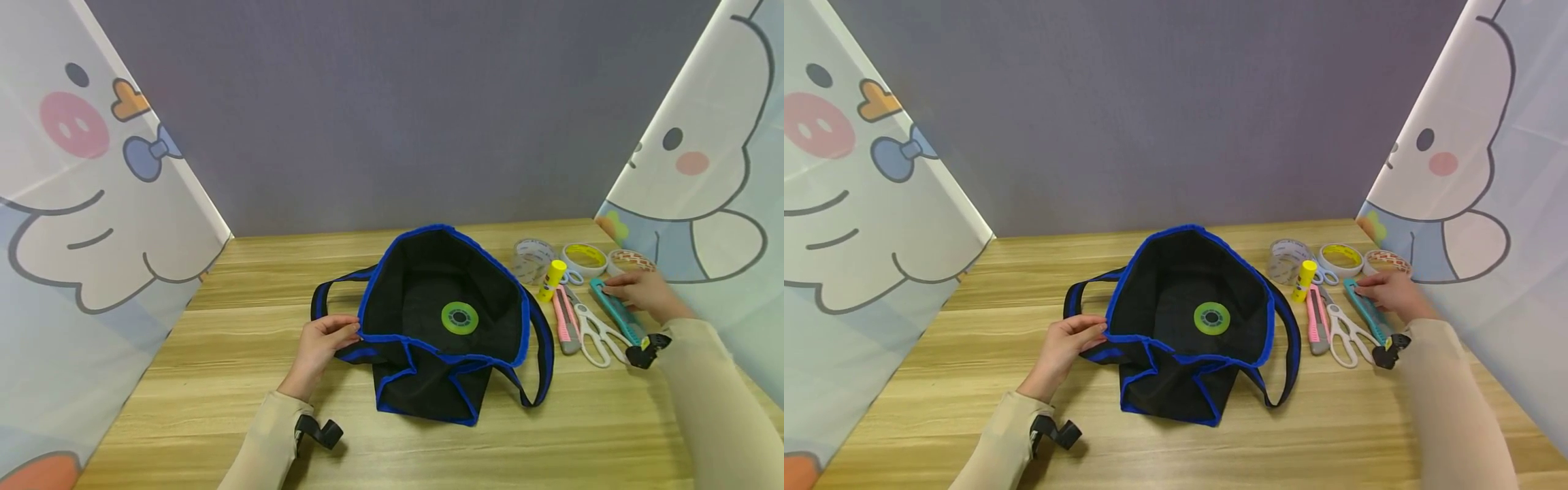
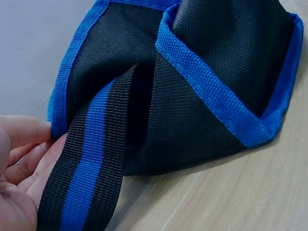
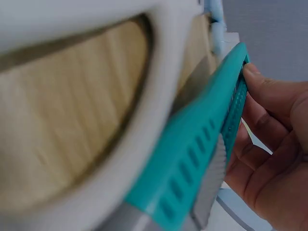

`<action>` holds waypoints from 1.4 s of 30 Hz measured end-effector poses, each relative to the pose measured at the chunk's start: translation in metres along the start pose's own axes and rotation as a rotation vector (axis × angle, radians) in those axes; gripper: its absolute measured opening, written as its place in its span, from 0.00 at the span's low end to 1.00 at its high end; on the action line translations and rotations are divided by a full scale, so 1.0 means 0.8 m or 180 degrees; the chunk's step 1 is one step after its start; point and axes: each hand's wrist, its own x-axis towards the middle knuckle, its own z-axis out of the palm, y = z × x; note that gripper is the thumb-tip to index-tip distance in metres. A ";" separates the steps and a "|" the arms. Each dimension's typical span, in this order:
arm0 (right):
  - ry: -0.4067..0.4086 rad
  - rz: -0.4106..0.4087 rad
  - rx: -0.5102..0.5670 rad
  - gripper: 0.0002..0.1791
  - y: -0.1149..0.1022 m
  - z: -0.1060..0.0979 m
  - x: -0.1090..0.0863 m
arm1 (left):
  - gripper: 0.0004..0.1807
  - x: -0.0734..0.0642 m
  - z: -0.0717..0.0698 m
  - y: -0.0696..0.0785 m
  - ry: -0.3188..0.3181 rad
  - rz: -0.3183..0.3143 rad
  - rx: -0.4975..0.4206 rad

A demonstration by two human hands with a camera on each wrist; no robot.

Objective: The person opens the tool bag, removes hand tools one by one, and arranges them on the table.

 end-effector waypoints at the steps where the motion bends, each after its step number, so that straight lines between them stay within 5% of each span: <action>1: -0.0040 0.0006 -0.0043 0.27 0.000 0.001 0.001 | 0.10 0.000 0.000 0.001 -0.0006 -0.0002 -0.0001; 9: 0.0050 0.0028 -0.0278 0.29 -0.003 0.010 0.002 | 0.10 0.000 -0.001 0.001 -0.0011 -0.0058 -0.0032; 15: 0.0238 0.0092 -0.0049 0.32 0.001 0.012 0.000 | 0.10 -0.001 -0.001 0.002 0.0006 -0.0075 -0.0054; 27: 0.0146 0.0164 0.0288 0.32 -0.003 0.006 -0.009 | 0.09 0.000 -0.001 -0.001 0.0012 0.0011 -0.0023; 37: 0.0285 0.0025 0.0512 0.26 -0.013 -0.004 -0.024 | 0.10 0.000 0.000 0.001 0.0001 0.0004 -0.0035; 42: 0.0326 -0.0061 0.0795 0.06 -0.031 -0.017 -0.028 | 0.11 -0.001 0.000 0.003 0.0013 -0.0040 -0.0058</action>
